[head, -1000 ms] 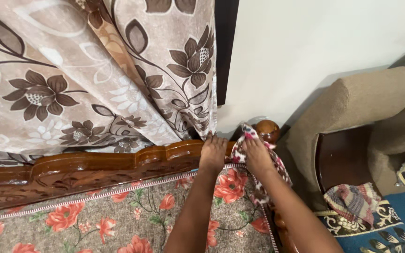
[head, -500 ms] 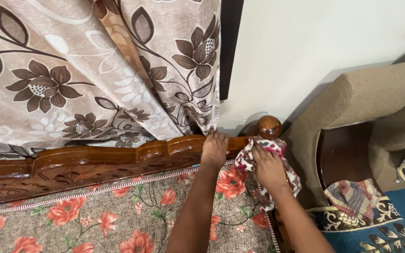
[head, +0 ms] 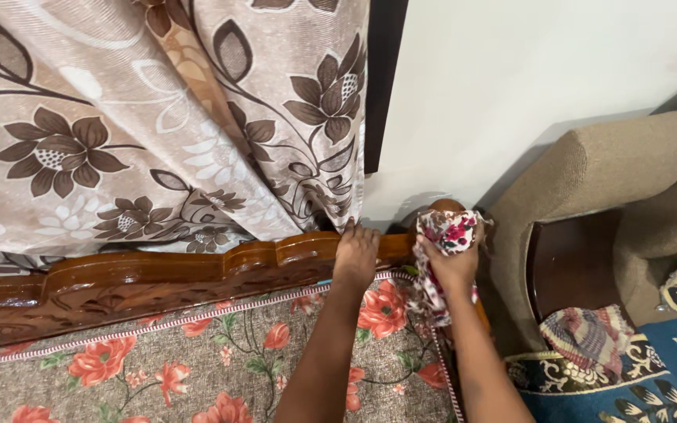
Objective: The person wipes the wooden headboard of a bed with a patterned cloth, then sprays a cleaning solution from a bottle onto the wood and continues wiping. The person focuses on the carved sections and the right post of the headboard.
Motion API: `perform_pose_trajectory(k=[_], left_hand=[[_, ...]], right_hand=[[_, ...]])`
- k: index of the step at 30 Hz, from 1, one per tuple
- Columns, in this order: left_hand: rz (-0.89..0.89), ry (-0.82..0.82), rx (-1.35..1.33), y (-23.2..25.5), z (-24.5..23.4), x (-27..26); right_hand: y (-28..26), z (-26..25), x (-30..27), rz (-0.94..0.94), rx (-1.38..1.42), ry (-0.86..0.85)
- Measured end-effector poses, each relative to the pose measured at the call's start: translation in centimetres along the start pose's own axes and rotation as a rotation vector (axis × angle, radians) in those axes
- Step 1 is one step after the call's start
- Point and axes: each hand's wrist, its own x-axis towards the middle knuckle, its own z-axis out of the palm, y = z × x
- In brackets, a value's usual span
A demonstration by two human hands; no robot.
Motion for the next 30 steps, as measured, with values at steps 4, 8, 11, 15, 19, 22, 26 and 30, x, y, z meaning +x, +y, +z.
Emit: perform_pose_trajectory(k=[4, 8, 11, 15, 19, 22, 26, 30], left_hand=[[0.014, -0.033, 0.041, 0.0, 0.2, 0.4], [0.016, 0.005, 0.039, -0.2, -0.2, 0.2], [0.02, -0.008, 0.026, -0.1, -0.9, -0.3], [0.006, 0.03, 0.023, -0.1, -1.1, -0.6], [0.003, 0.052, 0.01, -0.1, -0.9, -0.7], [0.004, 0.058, 0.038, 0.0, -0.4, -0.5], [-0.002, 0.105, 0.025, -0.1, 0.3, -0.2], [0.01, 0.034, -0.035, -0.1, -0.2, -0.3]], right_hand=[[0.6, 2.7, 0.9, -0.068, 0.099, 0.171], [0.2, 2.0, -0.1, 0.051, 0.224, 0.201], [0.3, 1.8, -0.6, -0.015, 0.275, 0.277], [0.8, 1.0, -1.7, -0.022, 0.24, 0.297], [-1.0, -1.4, -4.5, -0.101, -0.206, -0.068], [-3.0, -3.8, -5.6, -0.003, -0.178, -0.207], [-4.5, -3.6, -2.0, -0.278, -0.436, 0.01], [-5.6, -1.8, 1.4, -0.453, -0.564, -0.19]])
